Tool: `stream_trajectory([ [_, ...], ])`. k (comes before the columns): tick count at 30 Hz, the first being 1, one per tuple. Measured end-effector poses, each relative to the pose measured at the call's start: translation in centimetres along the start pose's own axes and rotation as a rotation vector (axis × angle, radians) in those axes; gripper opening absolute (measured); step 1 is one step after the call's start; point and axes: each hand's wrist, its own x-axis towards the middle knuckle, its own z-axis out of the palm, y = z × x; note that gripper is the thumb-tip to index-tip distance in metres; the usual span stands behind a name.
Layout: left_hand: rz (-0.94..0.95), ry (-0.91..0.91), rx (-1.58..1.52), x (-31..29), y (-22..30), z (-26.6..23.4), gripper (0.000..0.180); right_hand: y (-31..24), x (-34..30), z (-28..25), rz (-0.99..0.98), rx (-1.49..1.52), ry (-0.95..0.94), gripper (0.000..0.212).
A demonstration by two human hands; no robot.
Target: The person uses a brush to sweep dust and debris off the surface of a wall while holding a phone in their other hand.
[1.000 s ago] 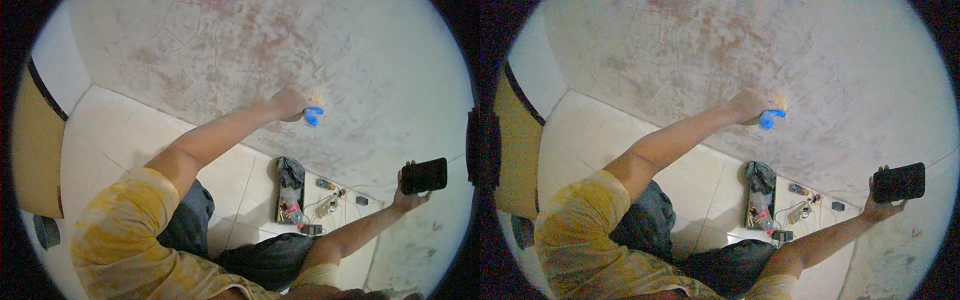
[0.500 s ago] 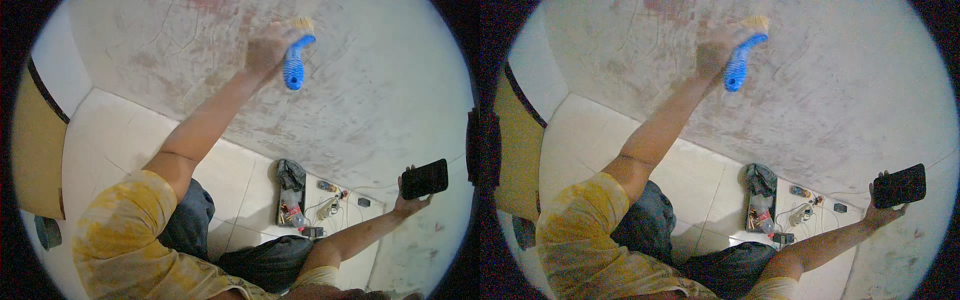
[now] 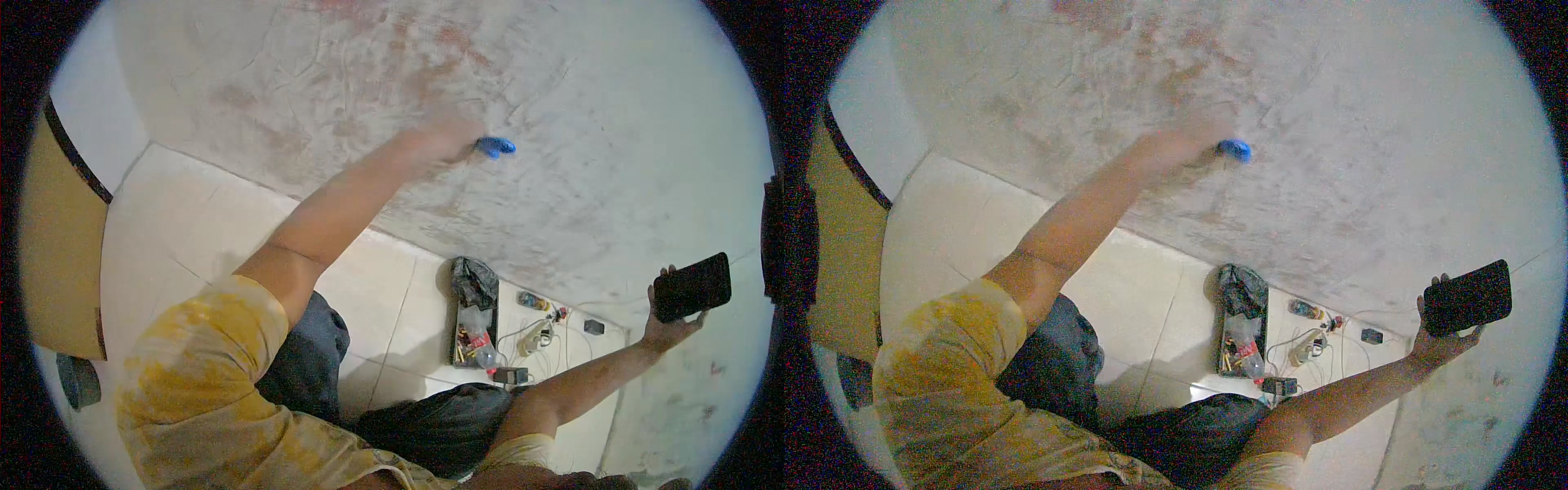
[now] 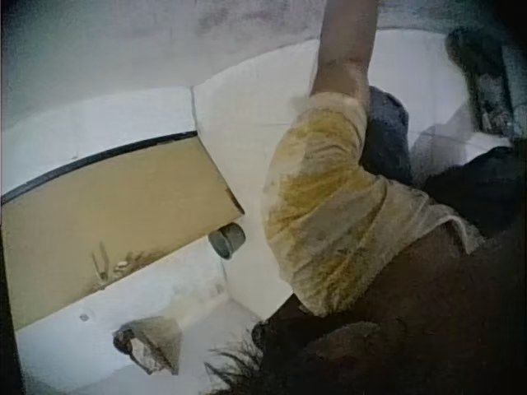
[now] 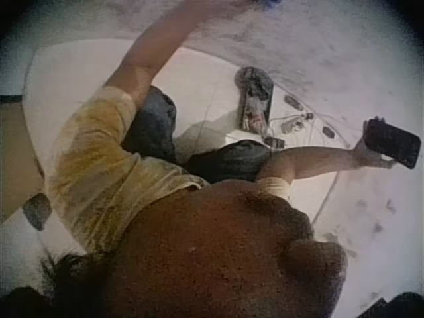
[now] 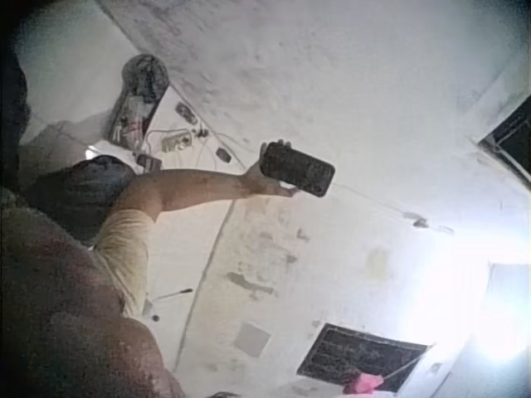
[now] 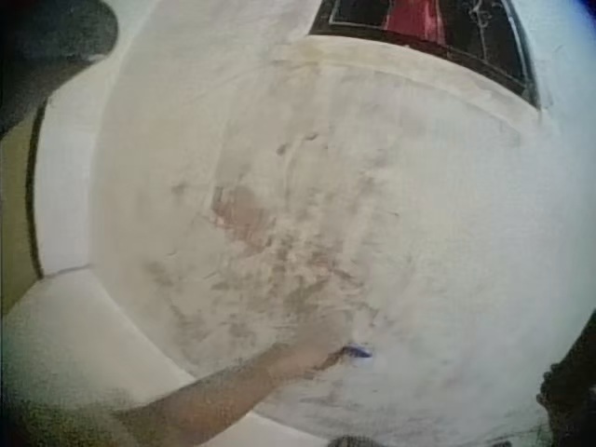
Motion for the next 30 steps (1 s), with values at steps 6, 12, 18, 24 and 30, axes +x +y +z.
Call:
stream_trajectory([
  [6,-0.071,0.720,-0.066,0.8,-1.7,-5.8,0.027,-0.4,1.1,-2.8,0.018,0.057,-0.075,0.079],
  [12,-0.122,0.757,-0.103,-0.2,-0.8,-5.2,0.028,0.3,1.3,-2.6,0.010,0.059,-0.087,0.080],
  [18,-0.145,0.647,-0.056,-0.4,0.2,-4.4,0.025,0.6,1.0,-1.7,0.031,0.136,-0.083,0.083],
  [24,-0.067,0.558,-0.120,-0.3,-1.4,-4.5,0.023,0.5,1.0,-1.8,0.081,0.171,-0.127,0.086],
  [30,-0.120,0.496,0.036,-0.4,-0.9,-5.2,0.023,0.0,2.8,-4.7,0.094,0.178,-0.463,0.086],
])
